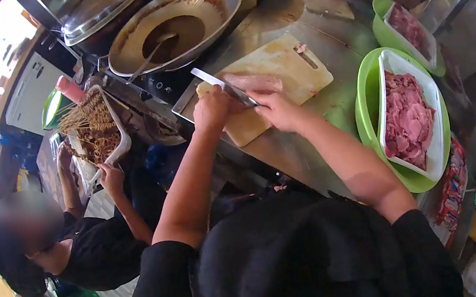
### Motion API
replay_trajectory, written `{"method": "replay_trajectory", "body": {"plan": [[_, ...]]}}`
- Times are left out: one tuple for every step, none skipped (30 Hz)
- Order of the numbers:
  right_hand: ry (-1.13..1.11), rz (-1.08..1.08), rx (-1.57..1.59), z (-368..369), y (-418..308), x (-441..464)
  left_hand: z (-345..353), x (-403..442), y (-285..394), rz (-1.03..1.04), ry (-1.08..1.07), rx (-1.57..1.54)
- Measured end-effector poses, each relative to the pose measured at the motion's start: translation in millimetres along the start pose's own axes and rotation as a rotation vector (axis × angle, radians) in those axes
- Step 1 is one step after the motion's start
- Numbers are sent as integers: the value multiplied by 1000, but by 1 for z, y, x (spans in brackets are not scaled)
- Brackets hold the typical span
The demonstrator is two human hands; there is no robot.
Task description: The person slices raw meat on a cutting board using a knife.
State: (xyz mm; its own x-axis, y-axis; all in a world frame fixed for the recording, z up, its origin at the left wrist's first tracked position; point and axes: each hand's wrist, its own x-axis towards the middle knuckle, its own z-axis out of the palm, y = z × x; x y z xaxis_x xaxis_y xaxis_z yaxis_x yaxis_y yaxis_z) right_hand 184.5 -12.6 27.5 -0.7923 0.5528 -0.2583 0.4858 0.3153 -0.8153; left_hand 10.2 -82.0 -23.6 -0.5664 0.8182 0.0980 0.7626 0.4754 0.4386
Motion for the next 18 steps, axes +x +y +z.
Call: {"method": "replay_trajectory", "body": {"plan": [[47, -119, -18, 5, 22, -8, 0, 0, -1, 2, -12, -13], [96, -240, -33, 10, 42, -17, 0, -1, -3, 6, -23, -25], [216, -444, -94, 14, 58, -28, -1, 1, -4, 12, -30, -37], [214, -430, -84, 14, 60, -49, -1, 2, -5, -4, -20, -55], [212, -415, -74, 14, 62, -71, 1, 3, -6, -21, -14, -73], [135, -267, -15, 8, 55, -91, 3, 3, -8, -34, -9, -88], [67, -115, 35, 1, 48, -111, 3, 4, -9, -26, -2, -134], [39, -45, 66, -3, 51, -122, 3, 4, -12, -19, 7, -181], [10, 24, 96, -7, 50, -128, 2, 3, -15, -12, 16, -226], [-7, 68, 124, -14, 43, -132, -3, 0, -16, -15, 14, -247], [-23, 112, 154, -22, 32, -135, -8, -3, -17, -16, 10, -266], [-38, 159, 185, -29, 23, -138, -11, -7, -18, -17, 4, -286], [-19, 168, 249, -32, 16, -139, -9, -7, -22, 4, 5, -276], [3, 175, 312, -33, 7, -138, -5, -7, -28, 28, 7, -266], [27, 180, 376, -33, 2, -134, -4, -5, -33, 53, 10, -255], [44, 91, 329, -28, 8, -125, -5, -6, -34, 70, 4, -271], [61, 6, 282, -18, 21, -113, -5, -9, -35, 87, -7, -288], [76, -74, 234, -11, 28, -105, -3, -12, -36, 100, -21, -306]]}}
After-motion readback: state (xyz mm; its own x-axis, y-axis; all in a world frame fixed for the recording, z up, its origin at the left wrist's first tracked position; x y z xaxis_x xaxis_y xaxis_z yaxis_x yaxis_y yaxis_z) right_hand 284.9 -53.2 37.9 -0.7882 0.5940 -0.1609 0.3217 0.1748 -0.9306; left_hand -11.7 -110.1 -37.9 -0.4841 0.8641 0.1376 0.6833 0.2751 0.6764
